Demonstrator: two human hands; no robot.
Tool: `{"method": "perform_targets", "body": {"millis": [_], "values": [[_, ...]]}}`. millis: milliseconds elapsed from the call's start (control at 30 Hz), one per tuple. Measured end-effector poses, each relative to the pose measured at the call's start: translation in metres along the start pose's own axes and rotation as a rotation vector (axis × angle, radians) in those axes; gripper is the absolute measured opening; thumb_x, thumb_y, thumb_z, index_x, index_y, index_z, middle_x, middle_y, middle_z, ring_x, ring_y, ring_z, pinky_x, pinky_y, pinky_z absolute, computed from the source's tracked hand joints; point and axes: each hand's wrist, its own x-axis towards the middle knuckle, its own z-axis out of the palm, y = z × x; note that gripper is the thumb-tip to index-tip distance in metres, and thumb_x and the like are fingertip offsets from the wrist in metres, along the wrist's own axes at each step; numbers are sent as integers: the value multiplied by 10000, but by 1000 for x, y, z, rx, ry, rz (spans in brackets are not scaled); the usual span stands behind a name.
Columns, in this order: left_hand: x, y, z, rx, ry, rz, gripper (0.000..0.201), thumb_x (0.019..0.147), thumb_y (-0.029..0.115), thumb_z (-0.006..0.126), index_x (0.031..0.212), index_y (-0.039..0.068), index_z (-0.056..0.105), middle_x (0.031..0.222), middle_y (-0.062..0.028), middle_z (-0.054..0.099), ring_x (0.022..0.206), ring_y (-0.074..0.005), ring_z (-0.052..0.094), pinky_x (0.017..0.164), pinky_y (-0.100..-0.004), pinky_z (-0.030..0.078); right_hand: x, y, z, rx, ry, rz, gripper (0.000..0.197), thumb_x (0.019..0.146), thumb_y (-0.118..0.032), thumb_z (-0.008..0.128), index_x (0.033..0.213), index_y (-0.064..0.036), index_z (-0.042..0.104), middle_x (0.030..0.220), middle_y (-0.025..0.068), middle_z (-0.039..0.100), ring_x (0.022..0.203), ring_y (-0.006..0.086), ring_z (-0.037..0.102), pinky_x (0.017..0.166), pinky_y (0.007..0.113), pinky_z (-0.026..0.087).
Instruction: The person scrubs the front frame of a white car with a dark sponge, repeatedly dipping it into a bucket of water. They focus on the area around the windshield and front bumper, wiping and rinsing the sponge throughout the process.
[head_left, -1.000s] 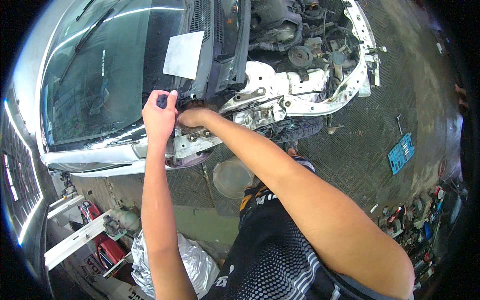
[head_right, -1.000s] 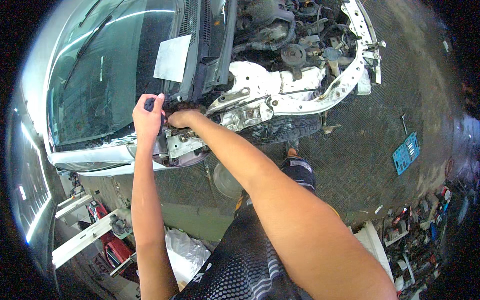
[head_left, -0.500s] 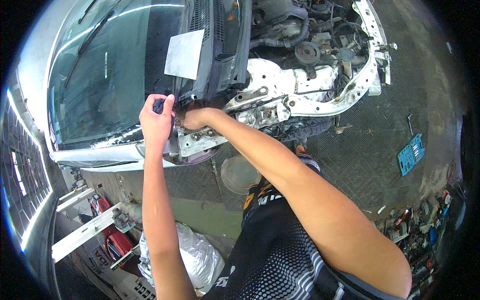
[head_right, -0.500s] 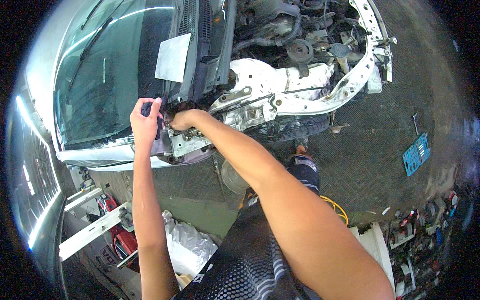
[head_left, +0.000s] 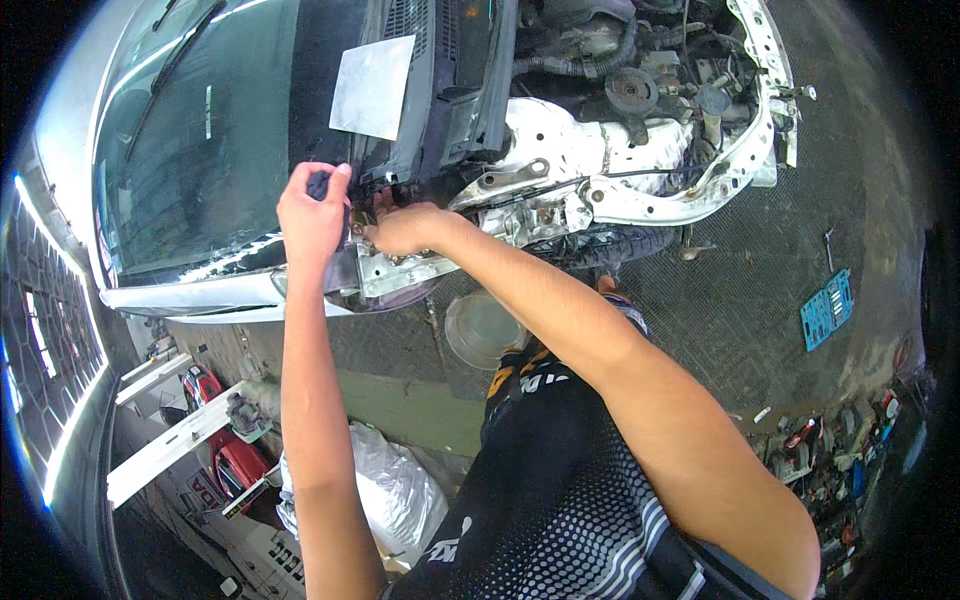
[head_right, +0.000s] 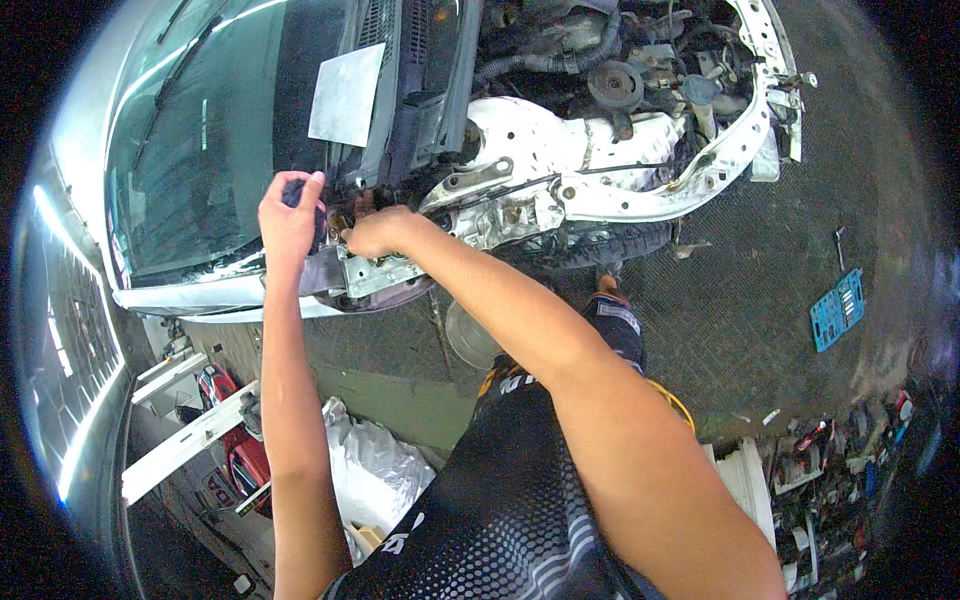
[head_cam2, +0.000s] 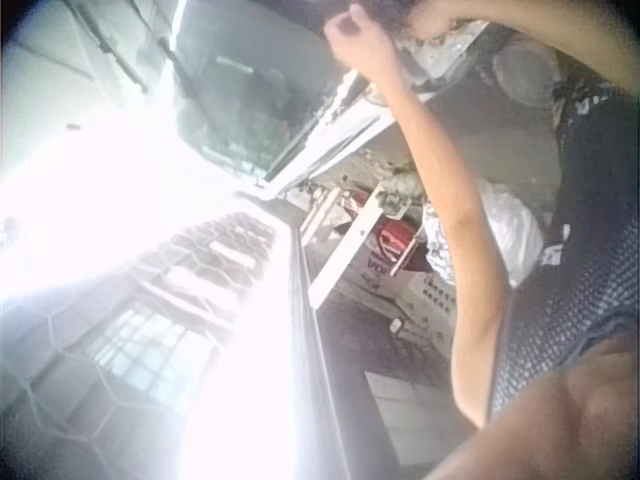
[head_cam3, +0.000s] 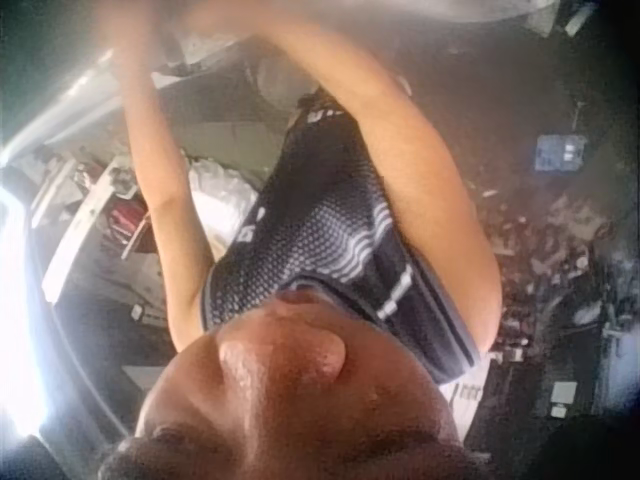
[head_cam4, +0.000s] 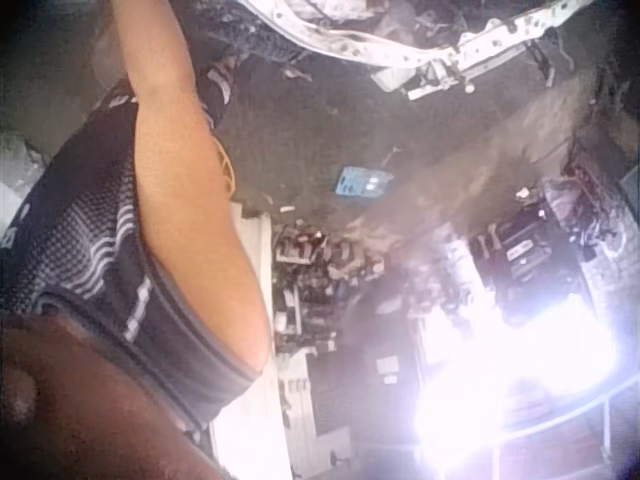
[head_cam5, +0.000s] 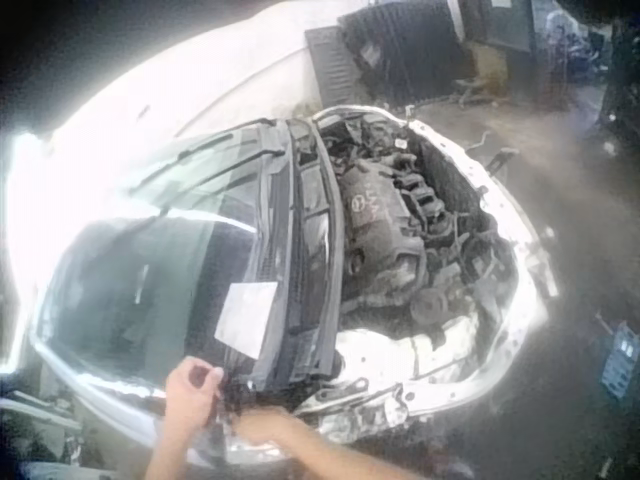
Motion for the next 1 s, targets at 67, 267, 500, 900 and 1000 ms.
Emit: {"method": "perform_targets", "body": {"millis": [67, 267, 500, 900, 1000], "values": [[-3, 0, 2, 118, 12, 37, 234, 928, 254, 750, 923, 31, 676, 624, -48, 654, 566, -122, 628, 558, -306, 484, 1, 1, -2, 43, -47, -10, 610, 1027, -413, 380, 1376, 74, 494, 1405, 327, 527, 1206, 445, 600, 1024, 521, 486], [-8, 4, 4, 68, 81, 7, 328, 920, 319, 746, 845, 8, 671, 651, -121, 650, 593, -211, 627, 638, -369, 504, -6, -6, 15, 54, 264, 62, 401, 963, -324, 501, 1008, -12, 750, 966, 296, 715, 930, 459, 706, 878, 537, 556], [14, 0, 4, 371, 236, 170, 282, 883, 299, 710, 859, 18, 708, 763, -248, 688, 780, -449, 689, 718, -464, 522, 21, -14, 33, 239, 631, 212, 243, 877, -175, 568, 848, -40, 768, 865, 261, 723, 855, 436, 723, 799, 528, 573], [-20, -14, -19, 34, 241, 31, 325, 925, 299, 754, 811, 13, 651, 586, -74, 619, 538, -139, 595, 580, -336, 478, 2, 15, 15, -122, 405, -53, 327, 945, -264, 516, 928, -28, 741, 863, 243, 724, 810, 434, 713, 766, 550, 571], [-25, -35, -39, 16, 304, 12, 312, 926, 294, 761, 811, 23, 656, 592, -53, 629, 541, -112, 594, 568, -303, 466, 0, 9, 25, -129, 515, 28, 333, 935, -249, 518, 852, -5, 729, 854, 251, 723, 794, 424, 721, 757, 533, 579]]}}
